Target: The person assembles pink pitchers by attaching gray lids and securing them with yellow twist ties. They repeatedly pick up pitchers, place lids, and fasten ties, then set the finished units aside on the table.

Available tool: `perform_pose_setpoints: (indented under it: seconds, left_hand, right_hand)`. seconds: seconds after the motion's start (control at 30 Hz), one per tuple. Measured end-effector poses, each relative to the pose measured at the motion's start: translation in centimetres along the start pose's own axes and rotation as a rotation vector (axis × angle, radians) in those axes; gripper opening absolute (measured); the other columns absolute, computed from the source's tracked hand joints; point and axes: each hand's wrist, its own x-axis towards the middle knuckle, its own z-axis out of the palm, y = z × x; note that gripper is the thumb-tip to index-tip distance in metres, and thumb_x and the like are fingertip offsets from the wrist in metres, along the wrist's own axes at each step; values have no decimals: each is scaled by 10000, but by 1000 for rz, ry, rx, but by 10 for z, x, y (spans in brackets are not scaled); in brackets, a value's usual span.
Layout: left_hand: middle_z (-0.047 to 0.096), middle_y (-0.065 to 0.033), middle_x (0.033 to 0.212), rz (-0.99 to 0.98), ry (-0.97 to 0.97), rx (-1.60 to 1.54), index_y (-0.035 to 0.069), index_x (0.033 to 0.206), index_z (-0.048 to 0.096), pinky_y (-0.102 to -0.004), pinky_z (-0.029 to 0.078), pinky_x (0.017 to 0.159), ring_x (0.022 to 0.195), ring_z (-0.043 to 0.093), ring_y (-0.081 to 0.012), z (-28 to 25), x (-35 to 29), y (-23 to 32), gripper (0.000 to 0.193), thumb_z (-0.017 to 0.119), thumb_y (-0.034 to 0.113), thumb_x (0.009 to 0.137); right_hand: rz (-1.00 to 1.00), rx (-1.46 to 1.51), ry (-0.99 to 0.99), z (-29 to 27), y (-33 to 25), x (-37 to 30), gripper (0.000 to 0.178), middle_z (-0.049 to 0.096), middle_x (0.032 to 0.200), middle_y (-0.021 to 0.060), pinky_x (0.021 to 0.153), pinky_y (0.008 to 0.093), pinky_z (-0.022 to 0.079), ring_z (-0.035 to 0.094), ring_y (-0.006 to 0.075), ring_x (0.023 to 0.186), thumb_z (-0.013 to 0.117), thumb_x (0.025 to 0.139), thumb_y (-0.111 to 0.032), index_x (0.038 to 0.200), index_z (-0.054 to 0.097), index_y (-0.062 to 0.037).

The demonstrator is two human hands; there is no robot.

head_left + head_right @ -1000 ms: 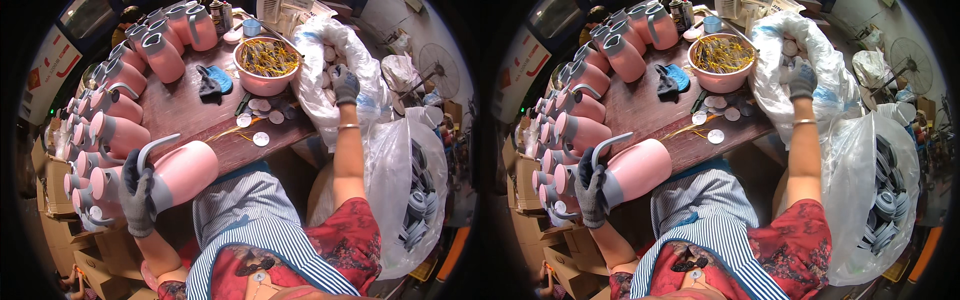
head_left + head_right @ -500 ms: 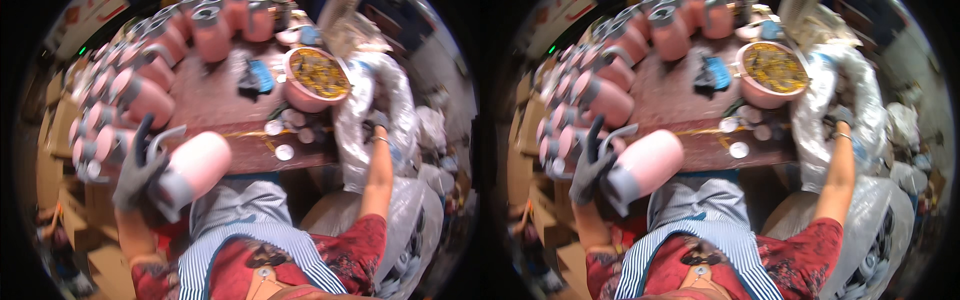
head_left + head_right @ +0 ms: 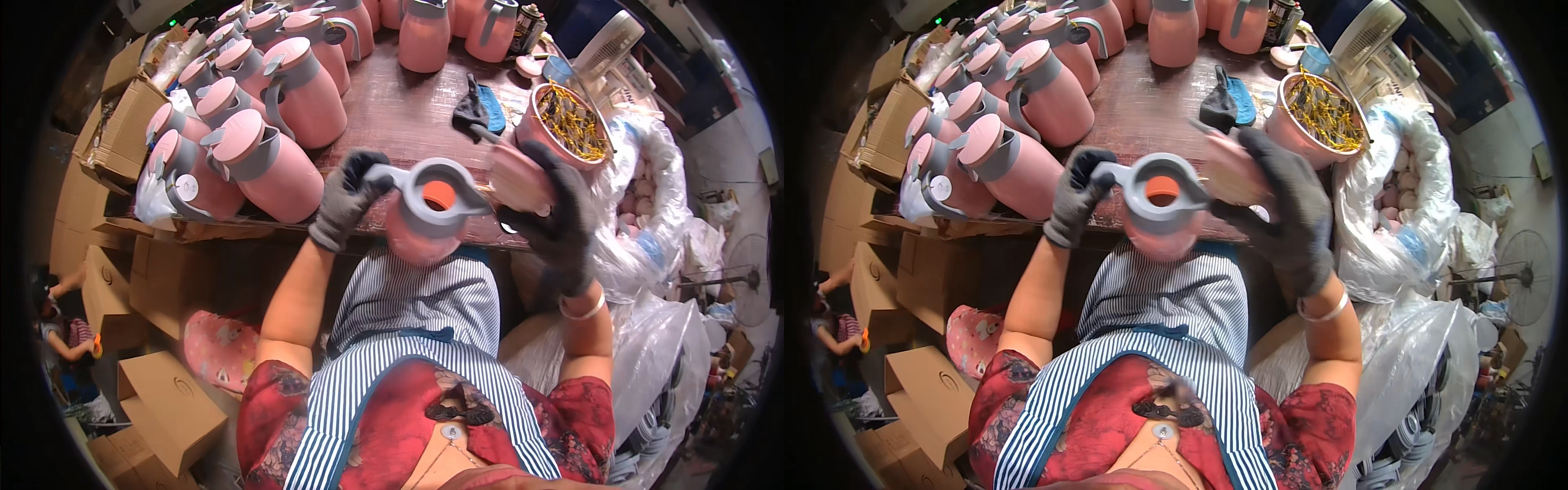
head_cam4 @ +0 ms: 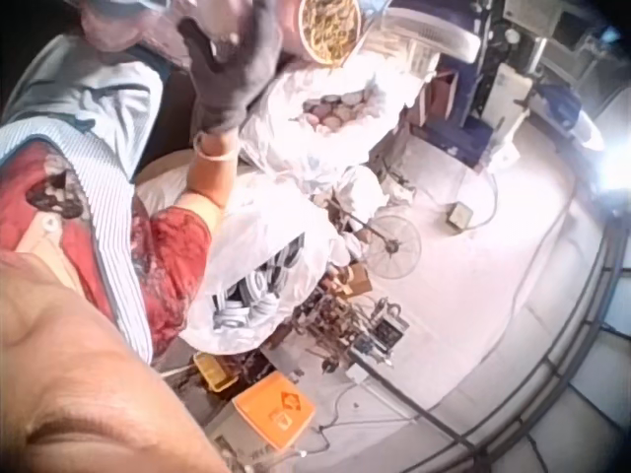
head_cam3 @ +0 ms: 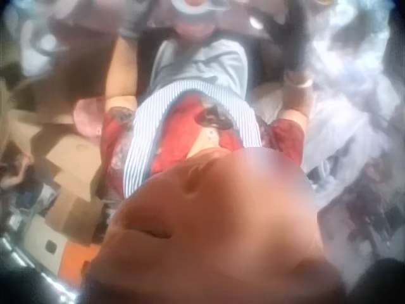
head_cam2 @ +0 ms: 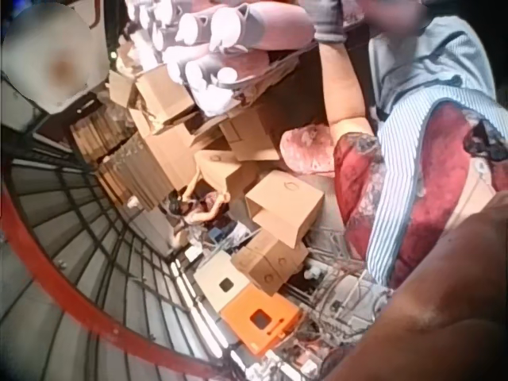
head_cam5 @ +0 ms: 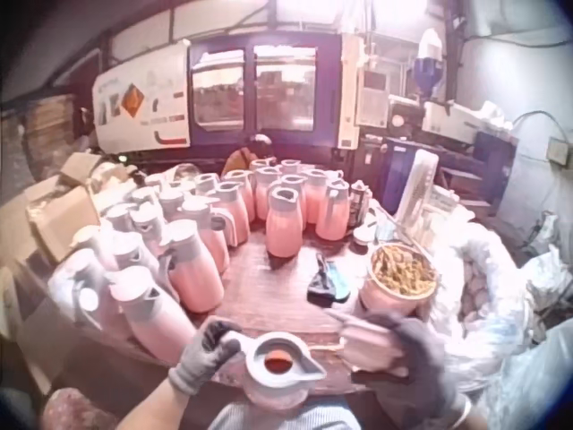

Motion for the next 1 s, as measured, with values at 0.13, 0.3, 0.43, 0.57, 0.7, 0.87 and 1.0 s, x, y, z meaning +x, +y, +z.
perform_pose_setpoints:
  seconds: [0.13,0.3,0.43,0.57,0.7,0.87,1.0]
  left_hand:
    - [683,-62,1166,64,101,-116,14,1225,649,-312,513,970,1062,633,-156,42,-23,17,399,810,112,873]
    - [720,-67,1075,51,41,-37,13,1195,678,-313,539,909,987,661,-144,37,-30,31,419,846,147,835]
    - [726,-79,1090,76,-20,-5,3,1216,674,-321,541,934,1009,670,-154,40,-40,53,468,862,145,812]
    - [728,-88,1066,119,10,102,2,1162,700,-319,552,913,992,685,-153,41,-55,60,466,891,149,763]
    - [747,-87,1010,30,-63,179,17,1116,725,-324,565,874,928,708,-155,40,-72,77,467,920,173,722]
    - [750,-96,1004,-26,-188,77,16,1113,723,-314,565,860,917,701,-133,46,-87,84,475,923,187,717]
    - [745,-109,978,-81,-115,165,18,1108,718,-314,569,825,883,712,-159,72,-117,72,427,881,199,757]
  right_hand:
    - [-323,-333,-314,17,-25,25,860,515,1494,180,1103,497,431,514,423,1350,825,708,-509,1426,577,-105]
    - [-207,14,-369,11,-46,44,1031,376,1568,276,1164,540,345,399,476,1435,854,636,-568,1511,500,-154]
    - [-386,-169,-582,26,-46,59,866,511,1432,243,1081,524,425,536,453,1256,844,705,-405,1459,542,-105]
    - [-349,23,-525,33,-38,46,803,563,1350,222,1018,510,444,566,433,1205,839,690,-396,1389,606,-78]
    - [-376,-46,-567,23,-51,22,746,536,1396,230,1045,544,418,523,435,1253,865,612,-444,1274,701,-141]
    - [-362,20,-528,17,-67,-15,733,537,1380,242,1035,552,422,542,433,1224,848,635,-491,1250,709,-117]
    - [8,-72,-328,45,-78,-81,814,505,1438,246,1082,503,410,513,439,1262,845,732,-366,1417,554,-38]
